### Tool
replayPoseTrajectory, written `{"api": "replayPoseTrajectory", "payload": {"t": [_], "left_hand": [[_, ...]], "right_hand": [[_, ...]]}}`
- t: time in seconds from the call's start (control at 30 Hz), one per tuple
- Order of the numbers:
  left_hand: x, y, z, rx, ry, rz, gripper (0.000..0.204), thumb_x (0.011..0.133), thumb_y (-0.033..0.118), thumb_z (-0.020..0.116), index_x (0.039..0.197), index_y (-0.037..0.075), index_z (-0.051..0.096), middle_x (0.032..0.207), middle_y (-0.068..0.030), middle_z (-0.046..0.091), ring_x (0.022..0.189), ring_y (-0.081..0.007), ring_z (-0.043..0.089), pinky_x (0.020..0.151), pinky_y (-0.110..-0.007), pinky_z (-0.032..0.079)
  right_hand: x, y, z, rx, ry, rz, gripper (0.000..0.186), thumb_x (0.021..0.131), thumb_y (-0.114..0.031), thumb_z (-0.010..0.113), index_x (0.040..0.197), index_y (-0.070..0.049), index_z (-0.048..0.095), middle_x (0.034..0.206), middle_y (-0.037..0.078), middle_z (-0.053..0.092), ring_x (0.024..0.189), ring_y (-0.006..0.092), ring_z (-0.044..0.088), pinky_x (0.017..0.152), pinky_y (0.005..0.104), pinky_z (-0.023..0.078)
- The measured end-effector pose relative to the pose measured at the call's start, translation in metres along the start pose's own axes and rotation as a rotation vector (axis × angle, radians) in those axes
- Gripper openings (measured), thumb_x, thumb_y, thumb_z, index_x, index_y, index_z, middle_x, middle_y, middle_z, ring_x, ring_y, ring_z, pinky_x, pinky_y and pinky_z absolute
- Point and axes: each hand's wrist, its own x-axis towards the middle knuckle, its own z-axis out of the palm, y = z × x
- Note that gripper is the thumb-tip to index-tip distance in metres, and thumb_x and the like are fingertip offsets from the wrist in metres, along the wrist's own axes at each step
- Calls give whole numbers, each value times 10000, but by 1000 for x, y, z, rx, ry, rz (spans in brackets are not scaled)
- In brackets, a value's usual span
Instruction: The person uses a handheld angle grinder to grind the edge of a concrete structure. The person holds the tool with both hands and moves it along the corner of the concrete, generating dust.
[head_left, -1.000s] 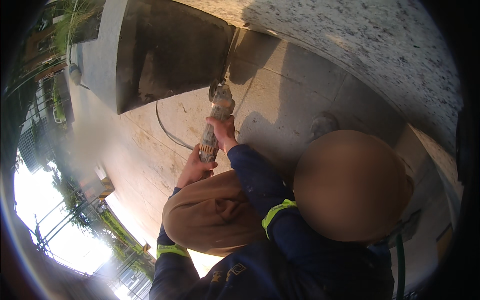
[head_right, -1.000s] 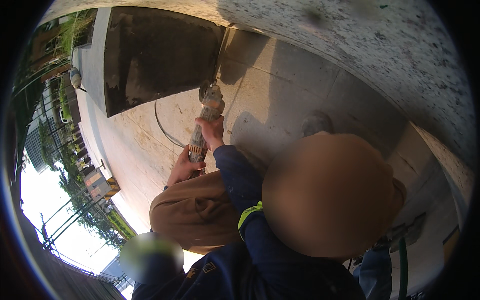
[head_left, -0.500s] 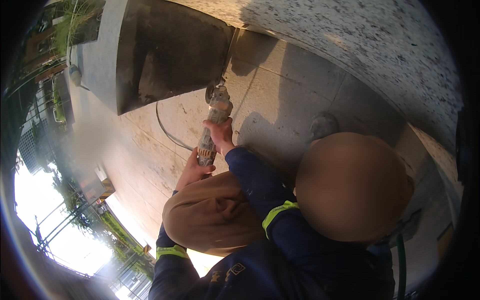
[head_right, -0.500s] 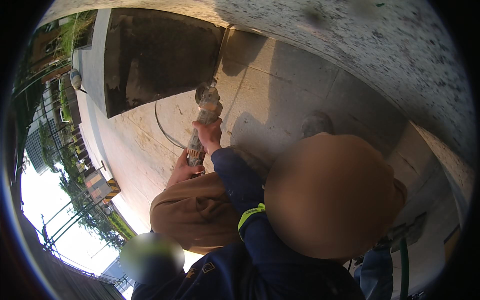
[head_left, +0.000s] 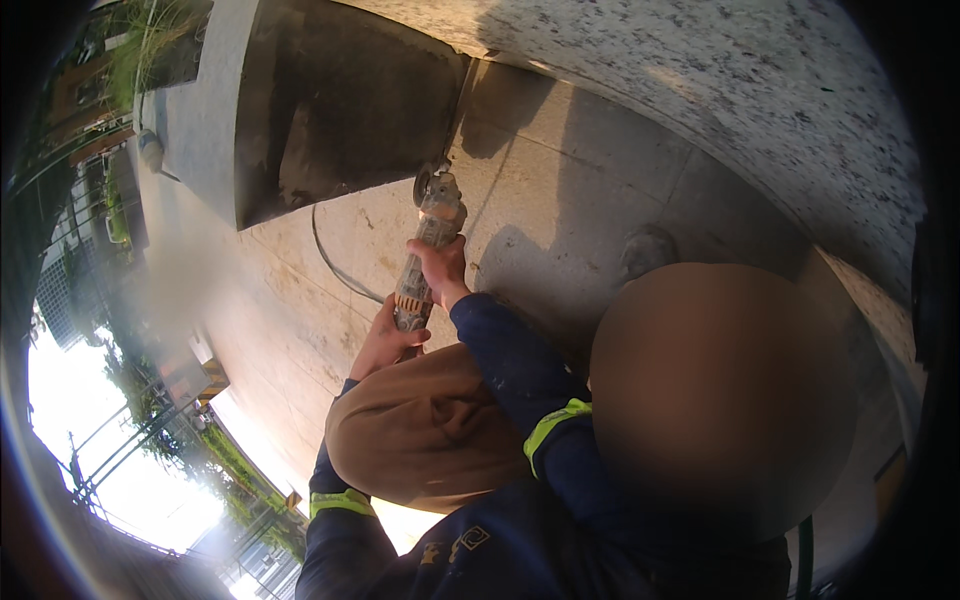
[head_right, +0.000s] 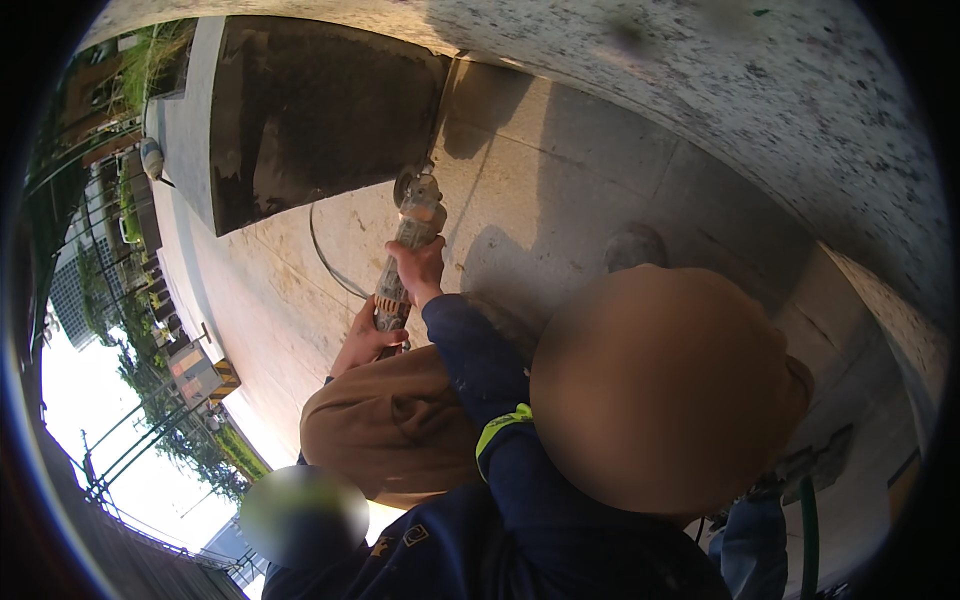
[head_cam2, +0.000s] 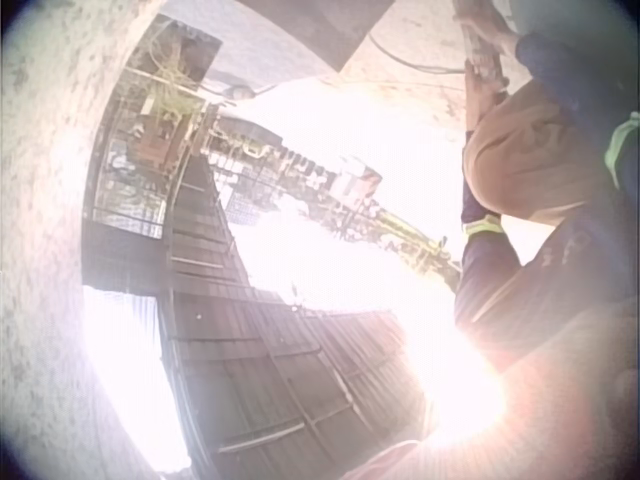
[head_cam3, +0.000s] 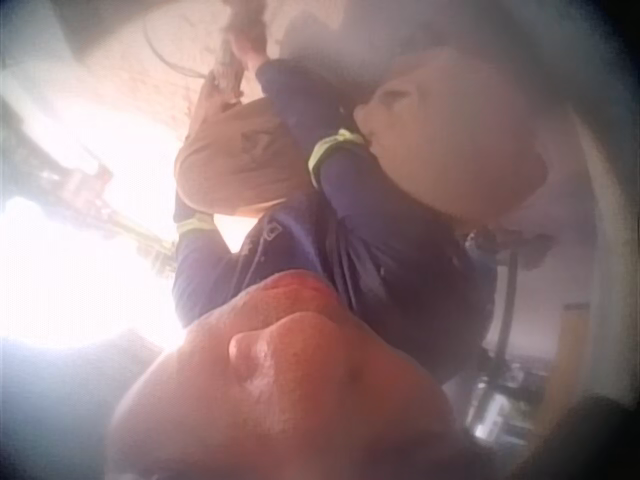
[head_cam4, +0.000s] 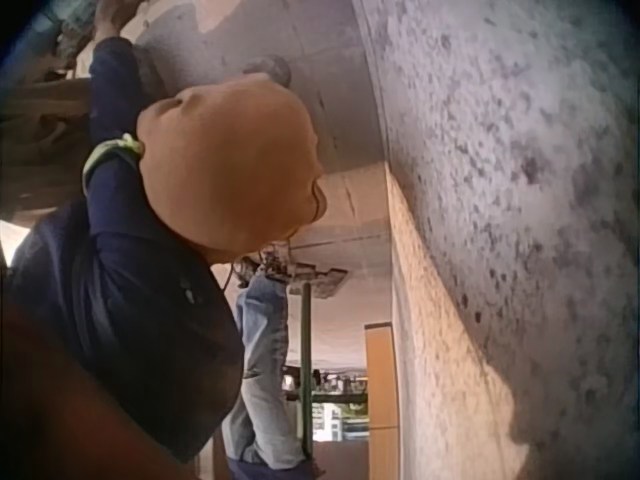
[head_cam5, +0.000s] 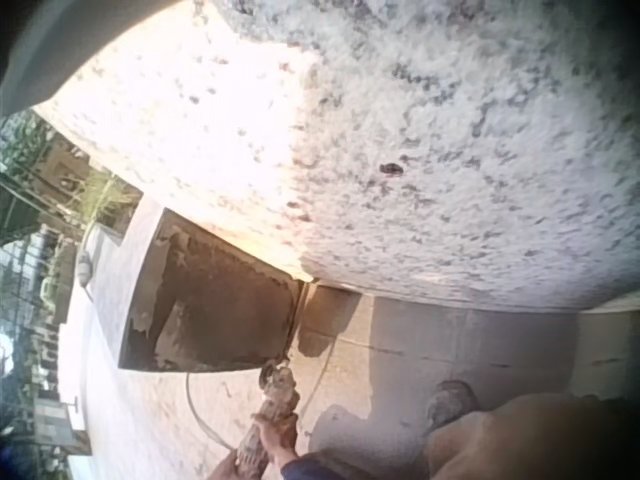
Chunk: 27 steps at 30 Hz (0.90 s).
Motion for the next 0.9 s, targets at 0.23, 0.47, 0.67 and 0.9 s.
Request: {"api": "replayPoseTrajectory", "payload": {"t": [0.23,0.47,0.67,0.9], "left_hand": [[-10,-4,-6,68,10,19,718,719,-33,733,1350,29,399,983,-67,569,749,-130,585,639,-279,500],[-22,-5,2,100,34,44,709,674,9,749,1324,37,468,1042,-61,598,863,-151,583,749,-283,498],[0,-19,9,-91,-28,44,728,718,-38,741,1355,43,397,944,-36,556,724,-108,559,572,-255,475],[0,-26,10,-125,8,8,669,714,-53,727,1307,63,441,907,-35,553,642,-113,571,560,-258,495]], "right_hand": [[-11,4,2,-37,20,-24,709,713,-195,789,1248,33,383,1117,193,575,1002,295,612,869,418,514],[-16,20,-13,-28,26,-98,752,731,-253,810,1276,10,365,1185,185,559,1040,286,606,908,416,507],[2,-4,-26,91,-89,-81,686,749,-225,812,1247,1,399,1116,133,564,1001,250,610,850,396,542],[3,4,-20,113,-105,-57,711,741,-223,807,1243,33,375,1149,171,549,1036,255,584,906,399,488]]}}
